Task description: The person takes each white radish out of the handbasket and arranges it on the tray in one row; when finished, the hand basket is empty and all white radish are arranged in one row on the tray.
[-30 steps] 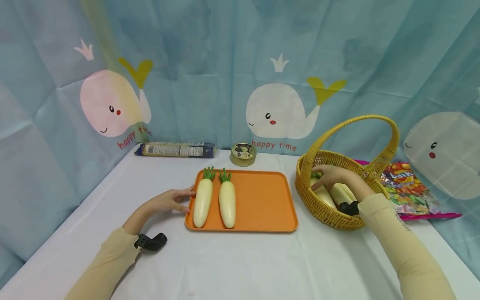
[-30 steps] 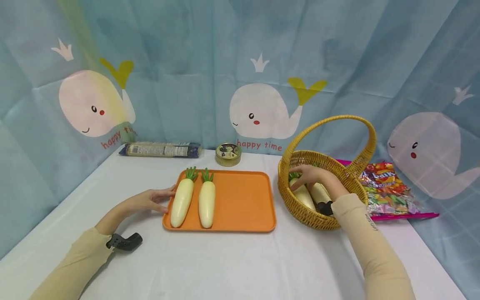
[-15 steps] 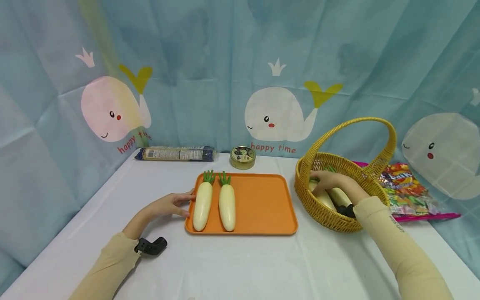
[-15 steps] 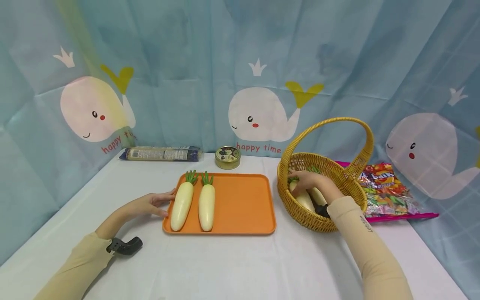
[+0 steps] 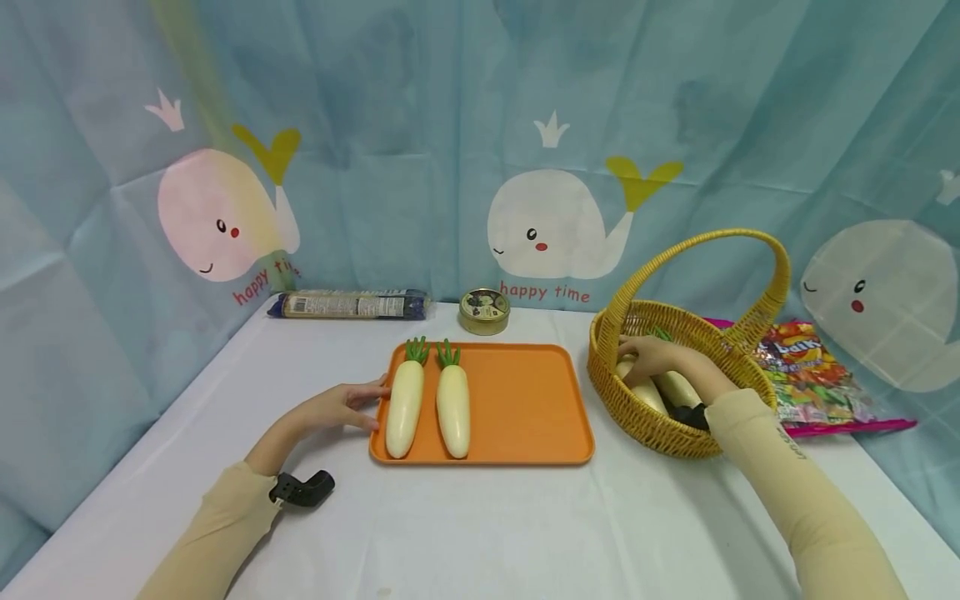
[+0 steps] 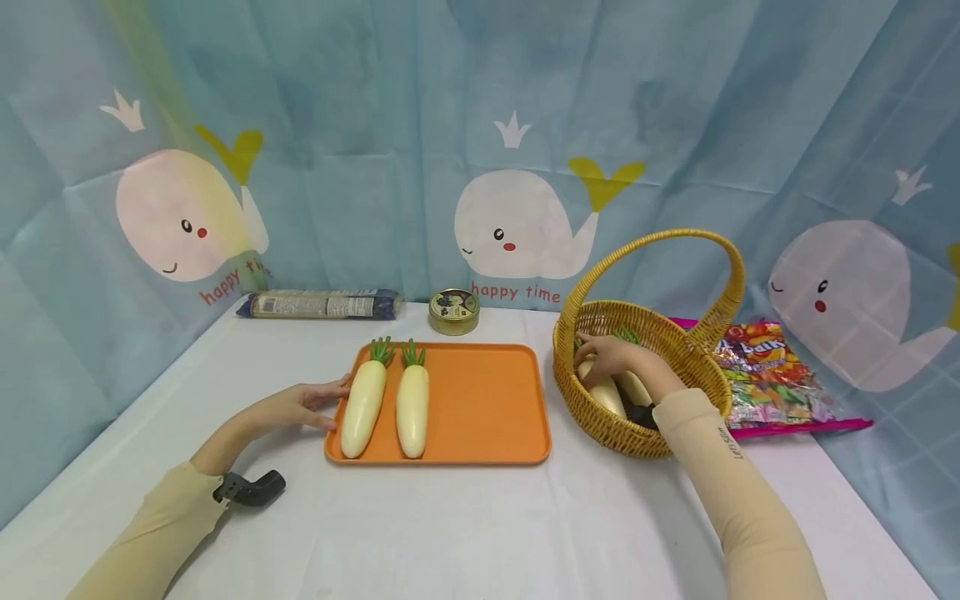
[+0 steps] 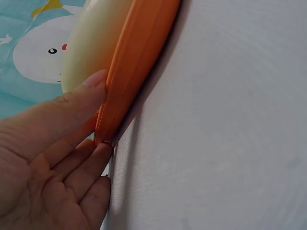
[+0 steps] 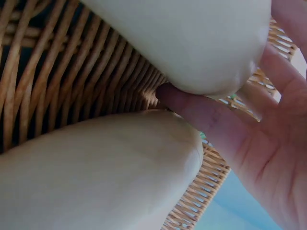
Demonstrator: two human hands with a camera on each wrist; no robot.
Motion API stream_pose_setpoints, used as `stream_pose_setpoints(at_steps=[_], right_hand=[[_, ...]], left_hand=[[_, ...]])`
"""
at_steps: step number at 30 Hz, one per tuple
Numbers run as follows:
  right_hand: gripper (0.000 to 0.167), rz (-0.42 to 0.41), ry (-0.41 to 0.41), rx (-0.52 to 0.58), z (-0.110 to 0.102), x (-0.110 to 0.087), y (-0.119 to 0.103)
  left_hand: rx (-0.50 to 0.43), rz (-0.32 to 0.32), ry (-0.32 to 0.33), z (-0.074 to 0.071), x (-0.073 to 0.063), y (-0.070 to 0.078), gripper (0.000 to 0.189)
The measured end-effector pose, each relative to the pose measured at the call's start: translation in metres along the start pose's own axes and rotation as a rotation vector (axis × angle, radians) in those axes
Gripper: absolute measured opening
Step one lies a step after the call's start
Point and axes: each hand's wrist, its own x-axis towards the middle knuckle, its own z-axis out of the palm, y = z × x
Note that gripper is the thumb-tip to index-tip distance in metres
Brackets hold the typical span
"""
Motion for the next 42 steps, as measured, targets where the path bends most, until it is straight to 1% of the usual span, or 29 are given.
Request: stream_pose_setpoints(at_steps=[5, 8, 11, 13, 15, 18, 20, 22, 25, 27, 30, 37, 42], right_hand=[[0.035, -0.016, 0.019, 0.045, -0.001, -0.001, 0.005], [0.030, -0.038, 0.063, 0.076, -0.004, -0.001, 0.007], [0.034, -0.059, 0.118, 0.083, -0.006, -0.002, 0.008], [0.041, -0.067, 0.136, 0.092, -0.008, -0.004, 0.008], [0.047, -0.076, 0.143, 0.106, -0.010, -0.005, 0.008], [0.054, -0.070, 0.140, 0.169, -0.013, -0.008, 0.010], [0.055, -0.073, 0.151, 0.190, -0.016, -0.012, 0.010], [0.058, -0.058, 0.159, 0.223, -0.022, -0.016, 0.008], [0.057, -0.049, 0.192, 0.225, -0.031, -0.022, 0.003], [0.058, -0.044, 0.204, 0.255, -0.035, -0.027, 0.001], [0.059, -0.064, 0.216, 0.286, -0.039, -0.034, -0.001], [0.060, -0.071, 0.235, 0.348, -0.041, -0.046, -0.002], [0.059, -0.093, 0.254, 0.349, -0.040, -0.052, -0.001]], left_hand=[[-0.024, -0.005, -0.001, 0.002, 0.000, -0.001, 0.064], [-0.019, -0.010, 0.003, 0.002, 0.000, 0.000, 0.065], [-0.013, -0.008, 0.004, 0.002, 0.001, 0.000, 0.066], [-0.003, 0.000, 0.000, 0.001, 0.001, 0.001, 0.066], [-0.005, 0.008, -0.005, 0.000, 0.000, 0.001, 0.065], [0.007, 0.016, -0.013, 0.001, 0.001, 0.000, 0.065], [0.007, 0.011, -0.010, 0.001, 0.001, -0.001, 0.064], [0.009, 0.005, -0.004, 0.001, 0.001, -0.001, 0.064], [0.001, -0.001, 0.002, 0.000, 0.001, 0.000, 0.064], [-0.001, 0.003, 0.000, 0.000, 0.000, 0.001, 0.063], [0.006, 0.005, -0.001, -0.001, 0.000, 0.002, 0.063], [0.024, 0.009, -0.002, 0.000, 0.000, 0.001, 0.063], [0.015, 0.007, 0.007, 0.001, 0.000, 0.001, 0.063]])
